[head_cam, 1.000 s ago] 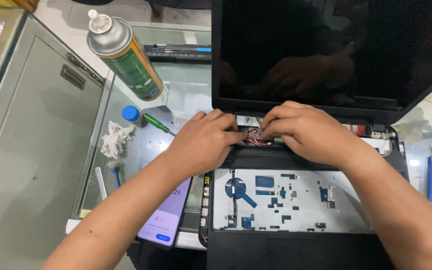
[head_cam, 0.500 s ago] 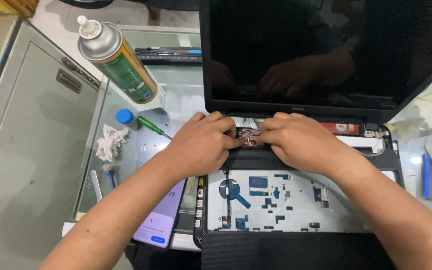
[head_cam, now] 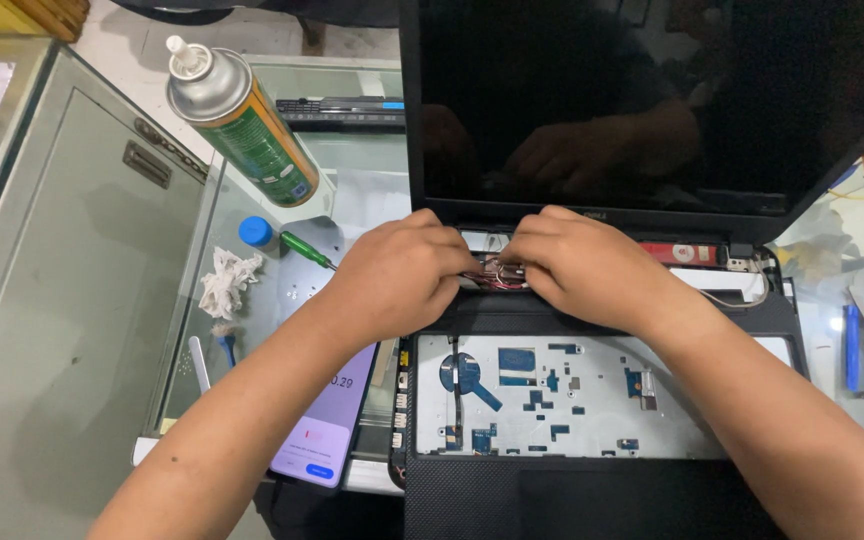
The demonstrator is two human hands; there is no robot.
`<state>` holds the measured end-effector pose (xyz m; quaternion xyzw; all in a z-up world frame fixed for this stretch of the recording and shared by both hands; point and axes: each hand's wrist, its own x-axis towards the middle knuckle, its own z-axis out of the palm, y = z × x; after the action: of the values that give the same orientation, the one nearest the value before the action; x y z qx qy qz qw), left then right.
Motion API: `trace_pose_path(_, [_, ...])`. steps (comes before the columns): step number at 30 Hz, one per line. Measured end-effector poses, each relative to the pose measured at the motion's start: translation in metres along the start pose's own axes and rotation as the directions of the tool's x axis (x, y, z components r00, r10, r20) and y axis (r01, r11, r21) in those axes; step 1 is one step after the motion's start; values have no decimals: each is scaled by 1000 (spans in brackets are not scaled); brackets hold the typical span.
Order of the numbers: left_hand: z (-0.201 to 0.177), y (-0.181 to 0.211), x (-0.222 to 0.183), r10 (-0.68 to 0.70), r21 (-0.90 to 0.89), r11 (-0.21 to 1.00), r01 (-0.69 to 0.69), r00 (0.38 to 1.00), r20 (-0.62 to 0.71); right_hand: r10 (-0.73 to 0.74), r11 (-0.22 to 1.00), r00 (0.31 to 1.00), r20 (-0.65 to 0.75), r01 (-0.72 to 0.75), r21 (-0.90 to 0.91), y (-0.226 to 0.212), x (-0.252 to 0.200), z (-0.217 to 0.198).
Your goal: Reassembling a laptop by connecting internal ribbon cables and snapping the upper casing back onto the base.
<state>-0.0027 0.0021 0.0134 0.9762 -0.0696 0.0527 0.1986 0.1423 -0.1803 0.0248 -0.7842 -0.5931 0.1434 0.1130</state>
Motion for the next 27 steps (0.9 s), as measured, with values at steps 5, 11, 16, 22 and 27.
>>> trace_pose_path(5, [-6,-6,-6,-49,60,997,53,996,-73,-34,992,999,-16,32,-119,5,3,10])
trace_pose_path(11, [-24,0,-27,-90,87,992,96,993,-74,-40,945,998,-47,22,-325,0,0,14])
trace_pose_path(16, [-26,11,-56,-93,96,990,107,986,-138,0,958,998,-57,-17,-288,8,3,17])
trace_pose_path(22, [-23,66,-118,-154,98,978,182,958,-243,102,990,959,-265,-123,-64,9,-57,-14])
trace_pose_path(27, [35,112,-184,-752,196,656,729,654,84,154,954,939,-307,-222,-200,9,-159,-24])
